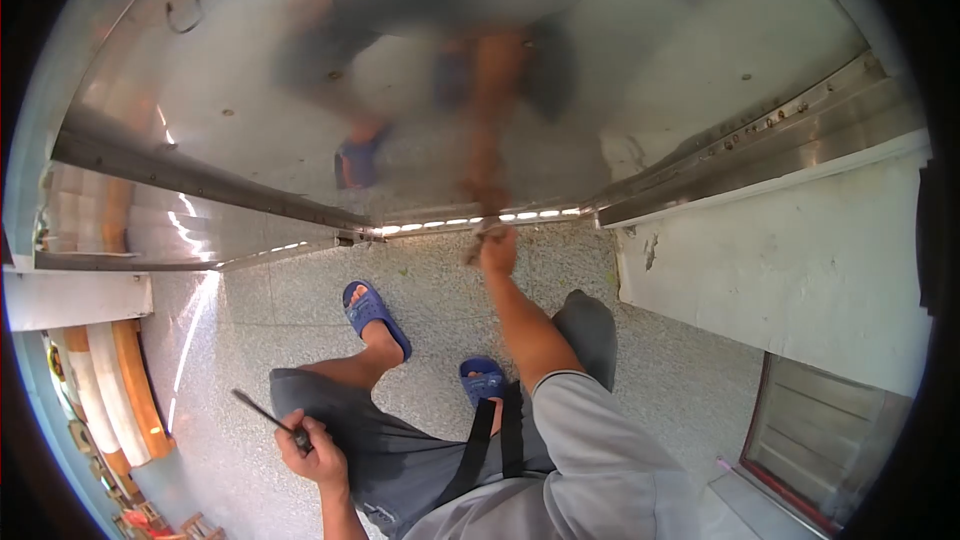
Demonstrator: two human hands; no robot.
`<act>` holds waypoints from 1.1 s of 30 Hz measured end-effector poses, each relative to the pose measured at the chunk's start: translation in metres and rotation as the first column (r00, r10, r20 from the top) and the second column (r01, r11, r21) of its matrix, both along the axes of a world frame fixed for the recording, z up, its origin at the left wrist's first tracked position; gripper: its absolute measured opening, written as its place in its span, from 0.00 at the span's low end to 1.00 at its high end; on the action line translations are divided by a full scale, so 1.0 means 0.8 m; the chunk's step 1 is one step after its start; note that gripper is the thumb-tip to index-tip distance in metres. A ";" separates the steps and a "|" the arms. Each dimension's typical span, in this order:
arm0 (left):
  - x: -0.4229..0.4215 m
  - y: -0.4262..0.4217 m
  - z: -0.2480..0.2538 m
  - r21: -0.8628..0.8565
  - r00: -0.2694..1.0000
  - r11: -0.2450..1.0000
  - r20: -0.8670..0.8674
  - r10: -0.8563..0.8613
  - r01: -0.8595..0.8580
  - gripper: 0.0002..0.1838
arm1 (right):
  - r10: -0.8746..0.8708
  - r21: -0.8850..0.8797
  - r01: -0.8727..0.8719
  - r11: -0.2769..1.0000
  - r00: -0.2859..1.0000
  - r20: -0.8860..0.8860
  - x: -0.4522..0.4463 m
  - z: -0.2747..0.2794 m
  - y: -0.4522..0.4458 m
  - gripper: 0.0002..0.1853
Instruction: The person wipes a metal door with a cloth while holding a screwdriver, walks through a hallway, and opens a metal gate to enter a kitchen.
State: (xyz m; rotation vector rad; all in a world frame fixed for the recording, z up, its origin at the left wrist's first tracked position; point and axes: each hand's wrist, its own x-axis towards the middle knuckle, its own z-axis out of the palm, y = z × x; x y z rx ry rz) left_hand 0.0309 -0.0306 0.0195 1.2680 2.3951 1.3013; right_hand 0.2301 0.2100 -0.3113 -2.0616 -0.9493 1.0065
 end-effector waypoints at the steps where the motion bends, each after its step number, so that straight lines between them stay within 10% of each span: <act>1: 0.004 0.004 -0.001 0.005 1.000 1.000 -0.003 -0.019 0.019 0.05 | -0.180 0.058 0.180 0.982 0.984 0.001 0.024 -0.022 0.006 0.23; 2: 0.005 0.004 -0.002 0.001 1.000 1.000 -0.002 -0.008 0.008 0.05 | -0.352 0.112 0.351 0.930 0.936 -0.008 0.047 -0.033 0.013 0.23; 4: 0.003 0.005 -0.005 -0.013 0.994 0.998 -0.091 -0.058 0.057 0.05 | -0.519 0.206 0.755 0.622 0.595 -0.613 0.084 0.021 0.033 0.22; 8: -0.005 -0.005 -0.003 0.027 1.000 1.000 0.009 0.001 -0.001 0.06 | -0.560 0.077 0.758 0.648 0.542 -0.626 0.088 -0.004 0.047 0.19; 11: -0.011 -0.013 0.000 0.053 0.993 0.992 0.023 0.114 -0.115 0.07 | -0.357 0.642 0.188 0.743 0.923 0.142 0.028 -0.095 0.025 0.17; 13: -0.025 -0.026 -0.001 0.040 0.990 0.989 -0.008 0.143 -0.142 0.06 | -0.337 0.146 0.441 0.886 0.827 -0.451 -0.046 0.042 0.014 0.20; 16: -0.045 -0.050 -0.003 0.001 0.981 0.981 -0.033 0.192 -0.192 0.06 | -0.279 -0.116 0.254 0.960 0.840 -0.465 -0.137 0.070 0.004 0.22; 17: -0.048 -0.051 -0.002 0.035 0.969 0.969 -0.036 0.244 -0.243 0.05 | -0.084 0.013 0.085 0.996 0.995 -0.051 -0.186 -0.043 -0.011 0.28; 19: -0.056 -0.063 -0.003 0.031 0.959 0.959 -0.018 0.281 -0.281 0.06 | 0.164 -0.122 -0.255 0.959 0.853 -0.495 -0.255 -0.090 -0.021 0.34; 23: -0.054 -0.059 -0.002 0.051 0.971 0.969 0.002 0.240 -0.240 0.05 | -0.247 -0.327 0.073 0.942 0.811 -0.530 -0.276 0.004 -0.020 0.28; 27: -0.054 -0.052 -0.006 0.058 0.979 0.978 -0.028 0.204 -0.202 0.06 | -0.483 -0.488 0.014 0.873 0.166 -0.860 -0.161 -0.049 0.018 0.18; 29: -0.054 -0.050 -0.008 0.063 0.983 0.981 0.003 0.183 -0.183 0.06 | -0.678 -0.642 0.219 0.735 0.219 -0.702 -0.087 -0.002 0.040 0.13; 31: -0.052 -0.043 -0.009 0.076 0.986 0.984 0.047 0.158 -0.161 0.06 | -0.643 -0.585 0.406 0.702 0.008 -0.766 -0.011 -0.024 0.046 0.16; 33: -0.048 -0.038 -0.009 0.069 0.991 0.989 0.044 0.124 -0.127 0.06 | -0.566 -0.355 0.622 0.698 0.174 -0.806 0.037 0.010 0.053 0.17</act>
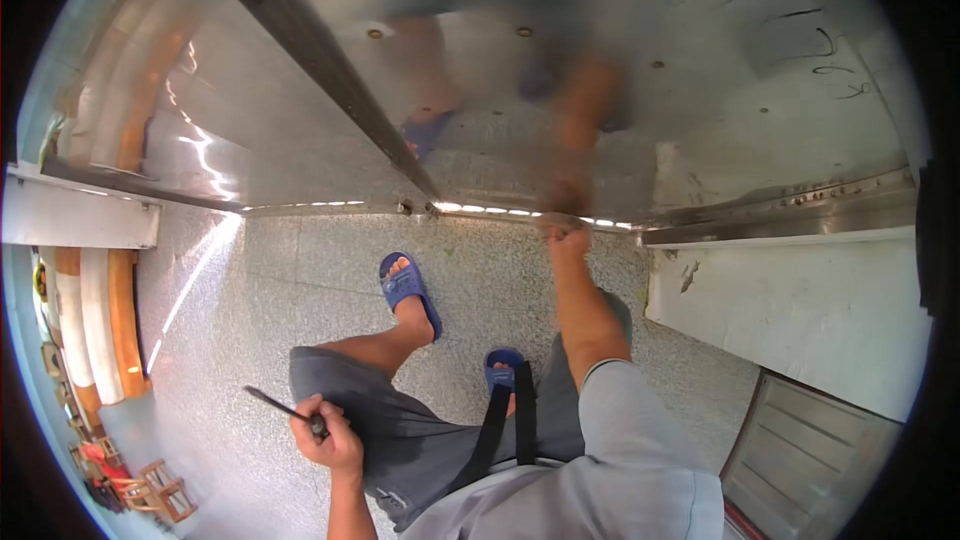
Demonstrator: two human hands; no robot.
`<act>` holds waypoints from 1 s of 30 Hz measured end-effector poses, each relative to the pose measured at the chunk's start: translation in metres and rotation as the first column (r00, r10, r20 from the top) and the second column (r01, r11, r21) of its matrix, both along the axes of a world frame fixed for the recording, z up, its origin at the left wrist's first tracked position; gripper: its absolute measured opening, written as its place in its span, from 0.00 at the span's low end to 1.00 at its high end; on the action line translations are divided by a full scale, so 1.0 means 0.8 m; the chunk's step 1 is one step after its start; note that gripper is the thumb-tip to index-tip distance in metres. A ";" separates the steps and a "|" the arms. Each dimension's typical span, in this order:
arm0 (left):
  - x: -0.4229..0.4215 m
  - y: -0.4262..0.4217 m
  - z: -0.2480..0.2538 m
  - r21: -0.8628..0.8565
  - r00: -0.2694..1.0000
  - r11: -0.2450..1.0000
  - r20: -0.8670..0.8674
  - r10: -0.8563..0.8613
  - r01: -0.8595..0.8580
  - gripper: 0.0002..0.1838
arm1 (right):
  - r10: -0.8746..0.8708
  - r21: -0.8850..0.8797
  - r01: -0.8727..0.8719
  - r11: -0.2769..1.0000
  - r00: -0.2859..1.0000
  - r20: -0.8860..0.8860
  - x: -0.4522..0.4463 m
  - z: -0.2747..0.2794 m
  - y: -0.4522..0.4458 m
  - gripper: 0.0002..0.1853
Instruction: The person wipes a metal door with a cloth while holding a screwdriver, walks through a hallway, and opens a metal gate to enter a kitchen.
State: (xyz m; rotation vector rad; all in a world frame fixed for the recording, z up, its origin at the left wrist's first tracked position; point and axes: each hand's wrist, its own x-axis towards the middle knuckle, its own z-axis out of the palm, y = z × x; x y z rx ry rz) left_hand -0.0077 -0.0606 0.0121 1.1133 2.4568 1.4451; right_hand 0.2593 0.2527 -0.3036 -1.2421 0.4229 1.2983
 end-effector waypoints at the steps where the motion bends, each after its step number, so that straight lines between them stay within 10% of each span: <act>1: 0.000 0.002 -0.001 -0.009 0.999 0.999 -0.006 -0.042 0.042 0.06 | -0.001 0.003 0.001 1.000 1.000 0.000 0.013 0.010 0.005 0.17; 6: -0.004 0.003 -0.006 0.032 0.997 0.997 -0.013 -0.072 0.072 0.06 | -0.146 -0.108 0.144 0.984 0.989 -0.010 0.041 0.122 0.038 0.21; 11: -0.013 0.007 -0.001 0.018 0.999 0.999 0.014 -0.050 0.050 0.07 | 0.154 0.188 -0.080 0.979 0.894 -0.420 -0.021 0.304 -0.010 0.17; 14: -0.014 0.011 -0.002 0.018 0.999 0.999 0.016 -0.039 0.039 0.07 | 0.208 0.255 -0.050 0.966 0.739 -0.641 -0.029 0.262 0.000 0.16; 17: -0.012 0.017 0.000 0.027 0.999 0.999 0.006 -0.035 0.034 0.07 | 0.177 0.066 -0.166 0.984 0.865 -0.470 -0.062 0.202 0.018 0.15; 20: -0.006 0.018 0.003 0.013 1.000 1.000 0.014 -0.015 0.015 0.07 | 0.173 0.052 -0.204 0.978 0.639 -0.750 -0.042 -0.012 0.037 0.13; 23: -0.006 0.015 0.004 0.040 1.000 0.999 0.021 -0.001 0.000 0.07 | 0.309 0.239 -0.229 0.944 0.869 -0.388 -0.066 -0.007 0.030 0.12; 26: -0.004 0.013 0.000 0.054 0.999 0.998 0.018 0.040 -0.041 0.07 | 0.267 0.126 -0.238 0.963 0.778 -0.568 -0.055 -0.015 0.037 0.12; 30: -0.012 0.014 -0.002 0.024 0.994 0.999 -0.100 -0.031 0.034 0.05 | 0.172 -0.104 -0.263 0.959 0.835 -0.523 -0.092 0.146 0.028 0.16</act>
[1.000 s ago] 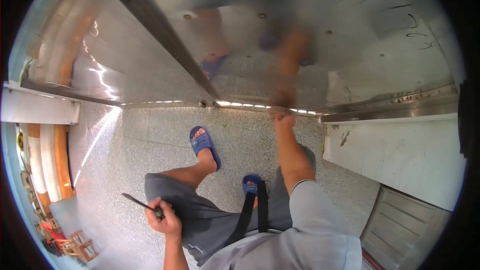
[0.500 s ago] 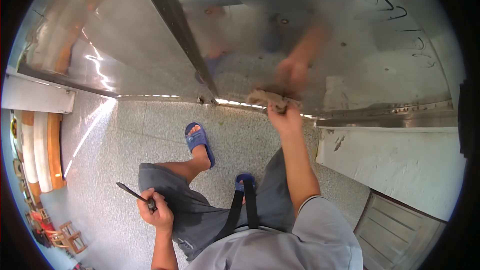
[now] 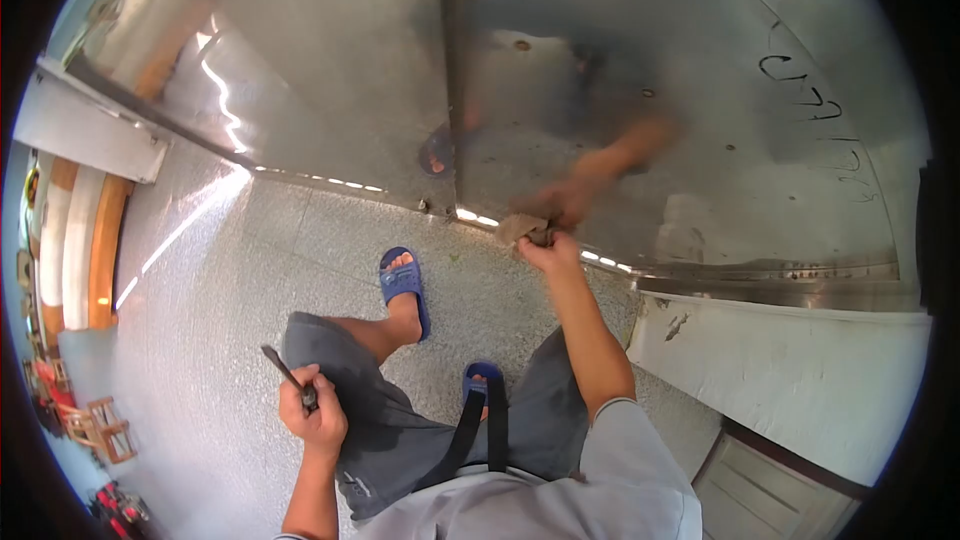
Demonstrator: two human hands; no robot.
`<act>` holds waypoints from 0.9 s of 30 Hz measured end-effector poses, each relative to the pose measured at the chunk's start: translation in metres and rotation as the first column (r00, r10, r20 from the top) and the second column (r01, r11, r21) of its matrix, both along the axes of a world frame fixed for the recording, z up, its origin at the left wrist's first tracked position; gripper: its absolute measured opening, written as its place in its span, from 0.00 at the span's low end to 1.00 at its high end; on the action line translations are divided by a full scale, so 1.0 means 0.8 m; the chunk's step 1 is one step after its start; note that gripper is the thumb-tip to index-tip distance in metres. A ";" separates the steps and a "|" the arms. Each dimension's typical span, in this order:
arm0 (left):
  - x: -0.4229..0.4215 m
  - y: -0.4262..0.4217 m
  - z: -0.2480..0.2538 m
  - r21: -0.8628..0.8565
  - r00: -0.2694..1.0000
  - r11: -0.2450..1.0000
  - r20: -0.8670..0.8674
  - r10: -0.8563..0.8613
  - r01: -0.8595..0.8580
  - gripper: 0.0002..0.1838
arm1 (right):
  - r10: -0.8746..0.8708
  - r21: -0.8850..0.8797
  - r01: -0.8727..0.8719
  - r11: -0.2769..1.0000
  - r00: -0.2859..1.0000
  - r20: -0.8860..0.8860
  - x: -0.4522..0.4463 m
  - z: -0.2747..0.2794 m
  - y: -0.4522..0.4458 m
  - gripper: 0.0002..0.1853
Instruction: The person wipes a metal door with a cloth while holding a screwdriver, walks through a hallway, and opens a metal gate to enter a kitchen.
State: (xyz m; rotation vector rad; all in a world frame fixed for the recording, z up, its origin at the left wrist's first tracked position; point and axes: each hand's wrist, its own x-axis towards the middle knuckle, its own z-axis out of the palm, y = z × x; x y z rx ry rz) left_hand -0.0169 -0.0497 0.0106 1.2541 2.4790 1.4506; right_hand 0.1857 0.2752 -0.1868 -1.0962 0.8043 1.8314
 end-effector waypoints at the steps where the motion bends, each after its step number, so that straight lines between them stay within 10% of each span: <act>1: 0.000 0.001 0.001 0.009 0.999 0.999 0.014 -0.031 0.031 0.05 | 0.011 -0.007 -0.011 1.000 1.000 0.001 -0.003 0.048 -0.007 0.16; 3: -0.001 0.001 0.002 -0.005 0.999 0.999 -0.004 -0.035 0.035 0.05 | 0.064 0.109 -0.034 0.993 0.958 -0.280 -0.007 0.122 -0.017 0.18; 7: -0.003 0.001 -0.003 -0.026 0.998 0.999 -0.055 -0.027 0.026 0.05 | 0.143 0.333 -0.082 0.939 0.976 -0.161 -0.045 0.113 -0.021 0.16; 13: 0.004 -0.008 -0.001 -0.060 0.997 0.997 0.061 0.048 -0.045 0.07 | 0.154 0.075 -0.148 0.986 0.986 -0.070 -0.113 -0.098 -0.003 0.15; 17: -0.001 -0.009 -0.005 -0.038 0.994 0.999 -0.107 -0.005 0.001 0.05 | 0.069 0.205 -0.076 0.976 0.997 0.043 -0.126 -0.162 -0.007 0.15; 23: 0.001 -0.004 -0.001 -0.020 1.000 1.000 0.005 0.012 -0.012 0.06 | 0.276 0.032 -0.274 0.961 0.956 -0.102 -0.115 0.045 -0.018 0.15; 27: 0.002 -0.001 -0.004 -0.023 1.000 0.999 0.007 0.028 -0.027 0.07 | 0.398 0.380 -0.279 0.882 0.871 -0.286 -0.090 0.143 -0.031 0.15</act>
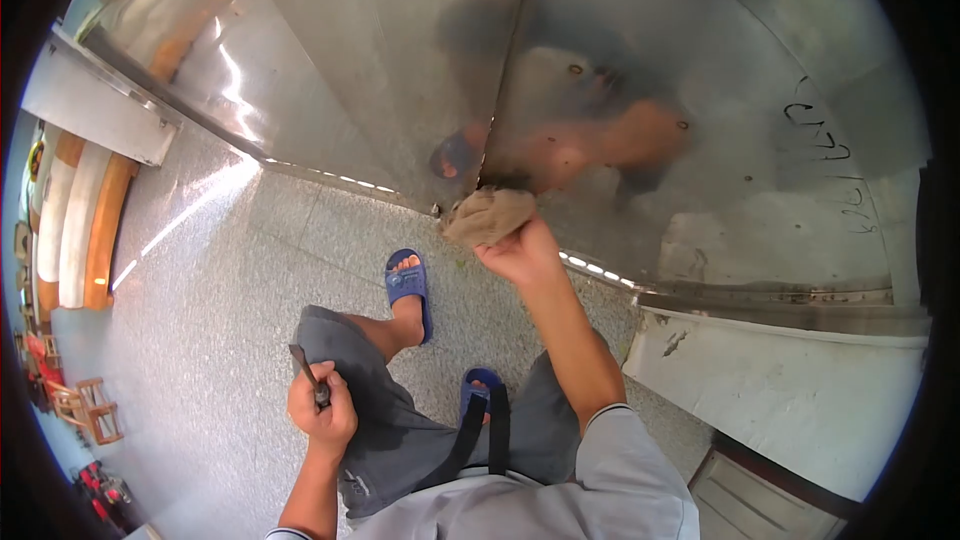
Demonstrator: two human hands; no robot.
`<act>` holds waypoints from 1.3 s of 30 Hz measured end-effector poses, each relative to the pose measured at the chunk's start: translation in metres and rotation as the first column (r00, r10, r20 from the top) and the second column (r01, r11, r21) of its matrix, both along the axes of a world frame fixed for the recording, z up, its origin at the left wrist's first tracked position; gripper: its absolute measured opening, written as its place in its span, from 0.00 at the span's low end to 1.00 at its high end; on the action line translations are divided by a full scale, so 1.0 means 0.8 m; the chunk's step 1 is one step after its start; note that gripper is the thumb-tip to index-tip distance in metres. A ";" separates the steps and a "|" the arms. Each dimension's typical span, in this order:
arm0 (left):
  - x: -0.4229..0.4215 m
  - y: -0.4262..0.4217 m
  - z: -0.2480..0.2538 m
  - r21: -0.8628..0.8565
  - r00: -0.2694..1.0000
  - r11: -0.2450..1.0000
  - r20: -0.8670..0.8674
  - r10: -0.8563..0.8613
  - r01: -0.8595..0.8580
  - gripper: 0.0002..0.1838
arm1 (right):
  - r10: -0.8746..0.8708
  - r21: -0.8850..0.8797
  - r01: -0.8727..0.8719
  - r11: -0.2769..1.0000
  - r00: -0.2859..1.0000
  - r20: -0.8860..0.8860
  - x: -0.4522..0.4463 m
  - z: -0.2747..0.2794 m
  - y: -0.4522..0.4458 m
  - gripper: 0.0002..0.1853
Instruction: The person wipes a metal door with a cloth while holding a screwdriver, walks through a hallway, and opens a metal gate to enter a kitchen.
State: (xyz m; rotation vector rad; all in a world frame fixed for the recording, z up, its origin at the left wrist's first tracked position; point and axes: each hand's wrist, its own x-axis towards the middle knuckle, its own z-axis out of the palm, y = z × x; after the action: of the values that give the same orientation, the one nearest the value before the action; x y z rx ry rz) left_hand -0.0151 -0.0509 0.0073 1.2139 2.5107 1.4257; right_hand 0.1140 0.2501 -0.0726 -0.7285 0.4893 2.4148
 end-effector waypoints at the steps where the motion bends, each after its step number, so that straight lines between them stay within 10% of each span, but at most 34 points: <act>1: -0.001 0.002 0.002 -0.005 1.000 1.000 -0.001 0.006 -0.006 0.07 | 0.025 0.114 -0.002 0.993 0.979 -0.204 0.002 0.018 -0.003 0.15; 4: -0.003 0.004 0.003 -0.042 0.987 0.996 -0.139 -0.084 0.079 0.06 | 0.024 0.179 -0.025 0.984 1.000 0.008 -0.006 0.070 -0.006 0.14; 10: -0.004 0.002 -0.001 -0.060 0.988 0.995 -0.133 -0.084 0.077 0.06 | -0.141 0.108 0.117 0.987 0.957 0.253 -0.045 -0.127 0.002 0.13; 13: 0.000 -0.003 -0.001 -0.019 1.000 1.000 0.014 0.018 -0.018 0.07 | -0.050 -0.127 0.087 0.988 0.962 0.269 -0.047 -0.221 0.006 0.11; 21: -0.001 -0.002 0.006 -0.018 0.995 0.999 -0.086 -0.043 0.042 0.06 | 0.049 -0.080 -0.042 0.996 0.994 0.097 -0.014 -0.253 0.007 0.12; 28: 0.000 0.003 0.011 0.052 0.992 0.994 -0.085 -0.094 0.098 0.07 | 0.082 0.103 -0.091 0.991 0.993 0.086 0.055 -0.066 0.006 0.12; 30: 0.001 0.001 0.013 0.021 0.991 0.994 -0.081 -0.109 0.111 0.08 | 0.135 0.328 -0.073 0.942 0.976 -0.169 0.099 -0.041 0.001 0.13; 32: 0.002 0.000 0.015 0.016 0.994 0.995 -0.031 -0.103 0.103 0.09 | -0.011 0.452 0.013 0.892 1.000 -0.008 0.127 0.025 -0.010 0.15; 34: 0.002 0.005 0.018 0.051 0.990 0.991 -0.073 -0.119 0.123 0.09 | -0.405 0.687 -0.085 0.722 0.753 0.519 0.126 0.109 -0.044 0.15; 36: 0.005 0.005 0.015 0.050 0.992 0.992 -0.061 -0.111 0.114 0.09 | -0.733 0.804 -0.509 0.309 0.411 0.542 0.134 0.131 -0.047 0.18; 39: 0.010 0.007 0.011 0.081 0.999 0.996 0.021 -0.026 0.024 0.09 | -0.874 0.892 -0.073 0.446 0.180 0.452 0.089 0.171 -0.040 0.17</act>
State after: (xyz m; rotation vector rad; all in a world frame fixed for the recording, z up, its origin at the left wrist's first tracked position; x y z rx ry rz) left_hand -0.0073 -0.0450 0.0164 1.2293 2.4371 1.5407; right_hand 0.1852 0.2182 0.0639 -1.1264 -0.7573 0.9315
